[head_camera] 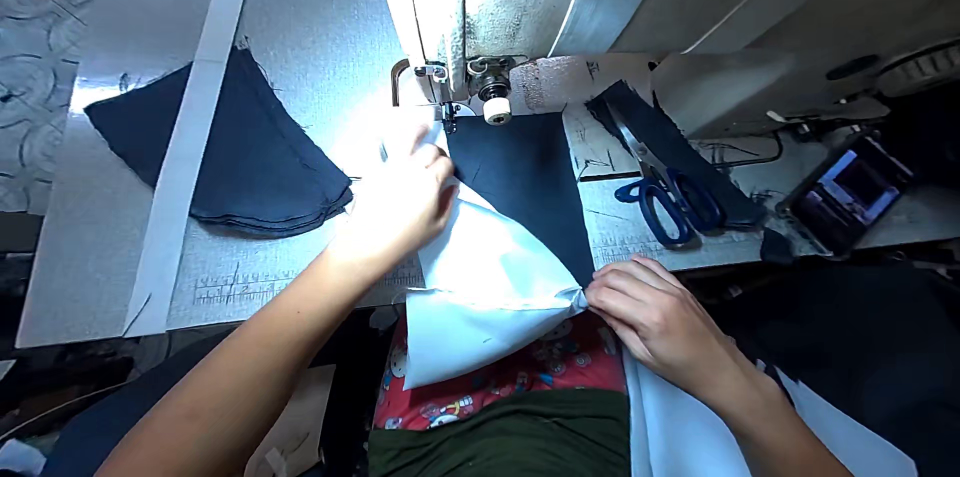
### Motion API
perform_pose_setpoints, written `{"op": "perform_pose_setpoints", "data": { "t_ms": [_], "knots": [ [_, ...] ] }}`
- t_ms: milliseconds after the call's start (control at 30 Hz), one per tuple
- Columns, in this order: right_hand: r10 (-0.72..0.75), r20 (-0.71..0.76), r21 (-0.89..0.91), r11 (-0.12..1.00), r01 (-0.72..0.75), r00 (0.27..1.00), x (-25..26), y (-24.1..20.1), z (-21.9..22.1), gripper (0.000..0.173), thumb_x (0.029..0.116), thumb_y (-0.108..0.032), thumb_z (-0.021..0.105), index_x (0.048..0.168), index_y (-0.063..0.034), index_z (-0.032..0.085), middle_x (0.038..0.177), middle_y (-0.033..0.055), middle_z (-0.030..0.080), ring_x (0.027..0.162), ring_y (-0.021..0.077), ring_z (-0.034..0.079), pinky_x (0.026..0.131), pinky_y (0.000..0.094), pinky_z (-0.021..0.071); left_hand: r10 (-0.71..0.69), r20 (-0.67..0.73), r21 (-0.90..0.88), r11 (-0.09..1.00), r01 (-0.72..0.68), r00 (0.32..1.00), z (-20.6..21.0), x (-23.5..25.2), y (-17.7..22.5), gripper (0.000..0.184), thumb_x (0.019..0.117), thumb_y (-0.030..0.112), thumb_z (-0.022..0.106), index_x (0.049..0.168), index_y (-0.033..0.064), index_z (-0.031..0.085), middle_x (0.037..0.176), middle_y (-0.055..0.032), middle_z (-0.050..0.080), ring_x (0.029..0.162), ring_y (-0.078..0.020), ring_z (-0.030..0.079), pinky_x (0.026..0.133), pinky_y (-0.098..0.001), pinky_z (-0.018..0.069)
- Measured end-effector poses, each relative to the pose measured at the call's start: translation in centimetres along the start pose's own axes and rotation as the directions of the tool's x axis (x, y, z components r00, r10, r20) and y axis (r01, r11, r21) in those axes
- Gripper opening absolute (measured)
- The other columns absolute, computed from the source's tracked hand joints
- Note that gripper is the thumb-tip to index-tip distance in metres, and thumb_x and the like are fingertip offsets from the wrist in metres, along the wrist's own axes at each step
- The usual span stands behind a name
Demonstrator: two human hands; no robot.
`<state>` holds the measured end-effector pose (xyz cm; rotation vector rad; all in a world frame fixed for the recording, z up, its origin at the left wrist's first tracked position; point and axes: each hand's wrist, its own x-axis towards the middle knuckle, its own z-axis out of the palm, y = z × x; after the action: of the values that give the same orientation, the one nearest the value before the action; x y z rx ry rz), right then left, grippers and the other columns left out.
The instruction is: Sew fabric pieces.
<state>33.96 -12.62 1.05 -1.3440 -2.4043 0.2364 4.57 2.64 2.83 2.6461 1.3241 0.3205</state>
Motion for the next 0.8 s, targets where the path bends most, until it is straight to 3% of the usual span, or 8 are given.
{"op": "perform_pose_setpoints", "data": {
  "t_ms": [67, 133, 233, 300, 400, 500, 633, 800],
  "knots": [
    [-0.008, 0.001, 0.003, 1.0, 0.008, 1.0, 0.0, 0.0, 0.1, 0.024, 0.0975, -0.017, 0.052, 0.09, -0.0129, 0.074, 0.091, 0.0044, 0.074, 0.098, 0.0255, 0.072, 0.093, 0.0446, 0.0536, 0.138, -0.034, -0.033, 0.99, -0.139, 0.99, 0.8, -0.5, 0.3, 0.033, 0.0942, 0.017, 0.055, 0.118, 0.0027, 0.072, 0.107, -0.0192, 0.072, 0.124, -0.0484, 0.059, 0.104, -0.0816, 0.026],
    [-0.014, 0.001, 0.001, 1.0, 0.014, 1.0, 0.0, 0.0, 0.1, 0.024, 0.0969, -0.016, 0.051, 0.09, -0.0131, 0.074, 0.091, 0.0042, 0.074, 0.098, 0.0253, 0.072, 0.093, 0.0449, 0.0537, 0.175, -0.041, -0.036, 0.984, -0.176, 0.984, 1.6, -0.8, 0.2, 0.04, 0.0956, 0.02, 0.048, 0.125, 0.0055, 0.071, 0.101, -0.0185, 0.07, 0.113, -0.048, 0.063, 0.102, -0.0842, 0.0234],
    [-0.012, 0.002, -0.001, 1.0, 0.012, 1.0, 0.0, 0.1, -0.2, 0.023, 0.0971, -0.016, 0.052, 0.091, -0.0135, 0.074, 0.091, 0.0035, 0.074, 0.098, 0.0243, 0.071, 0.094, 0.0431, 0.0529, 0.112, -0.011, -0.012, 0.994, -0.112, 0.994, 1.6, -1.0, 0.2, 0.041, 0.1001, 0.028, 0.046, 0.124, 0.0072, 0.073, 0.102, -0.0194, 0.068, 0.109, -0.0479, 0.062, 0.102, -0.0833, 0.0239],
    [-0.006, 0.002, -0.003, 1.0, 0.006, 1.0, 0.0, 0.2, -0.3, 0.023, 0.0974, -0.016, 0.052, 0.091, -0.0134, 0.074, 0.091, 0.0035, 0.073, 0.098, 0.0241, 0.071, 0.094, 0.0427, 0.0528, 0.052, -0.008, 0.037, 0.998, -0.051, 0.999, 1.5, -1.2, 0.2, 0.047, 0.1007, 0.04, 0.048, 0.126, 0.0093, 0.072, 0.105, -0.0207, 0.067, 0.108, -0.0482, 0.062, 0.097, -0.0814, 0.0296],
    [0.0, 0.005, 0.003, 1.0, 0.0, 1.0, 0.0, 0.2, -0.3, 0.024, 0.0976, -0.016, 0.052, 0.09, -0.0129, 0.074, 0.091, 0.0038, 0.073, 0.098, 0.0242, 0.071, 0.094, 0.0426, 0.0531, -0.05, 0.005, 0.07, 0.996, 0.05, 0.999, 1.4, -1.6, 0.2, 0.069, 0.0943, 0.065, 0.046, 0.13, 0.0113, 0.07, 0.122, -0.0232, 0.065, 0.118, -0.0513, 0.057, 0.095, -0.0797, 0.0321],
    [0.0, 0.007, 0.004, 1.0, 0.0, 1.0, 0.1, 0.1, -0.2, 0.024, 0.0981, -0.017, 0.052, 0.091, -0.013, 0.074, 0.091, 0.0036, 0.073, 0.098, 0.0236, 0.071, 0.095, 0.042, 0.0526, -0.098, 0.004, 0.069, 0.993, 0.097, 0.995, 1.4, -1.9, 0.3, 0.083, 0.0899, 0.077, 0.041, 0.134, 0.0117, 0.067, 0.15, -0.0225, 0.052, 0.144, -0.0545, 0.036, 0.106, -0.0842, 0.0155],
    [-0.006, -0.001, 0.011, 1.0, 0.006, 1.0, 0.2, 0.0, -0.2, 0.024, 0.0978, -0.017, 0.052, 0.091, -0.0126, 0.074, 0.089, 0.0038, 0.073, 0.095, 0.0234, 0.071, 0.094, 0.0418, 0.0532, -0.125, -0.014, 0.077, 0.989, 0.126, 0.992, 1.0, -2.5, 0.4, 0.087, 0.0881, 0.081, 0.037, 0.135, 0.0144, 0.067, 0.157, -0.0256, 0.043, 0.15, -0.0561, 0.023, 0.108, -0.0853, 0.005],
    [-0.013, -0.002, 0.014, 1.0, 0.013, 1.0, 0.2, 0.1, -0.1, 0.025, 0.0977, -0.017, 0.052, 0.091, -0.0119, 0.075, 0.089, 0.0046, 0.073, 0.093, 0.0231, 0.072, 0.093, 0.0402, 0.0543, -0.177, 0.038, 0.087, 0.981, 0.173, 0.983, 0.9, -2.8, 0.3, 0.088, 0.0872, 0.082, 0.039, 0.138, 0.0151, 0.066, 0.154, -0.0302, 0.044, 0.15, -0.0571, 0.021, 0.109, -0.085, 0.0023]
  ]
}}
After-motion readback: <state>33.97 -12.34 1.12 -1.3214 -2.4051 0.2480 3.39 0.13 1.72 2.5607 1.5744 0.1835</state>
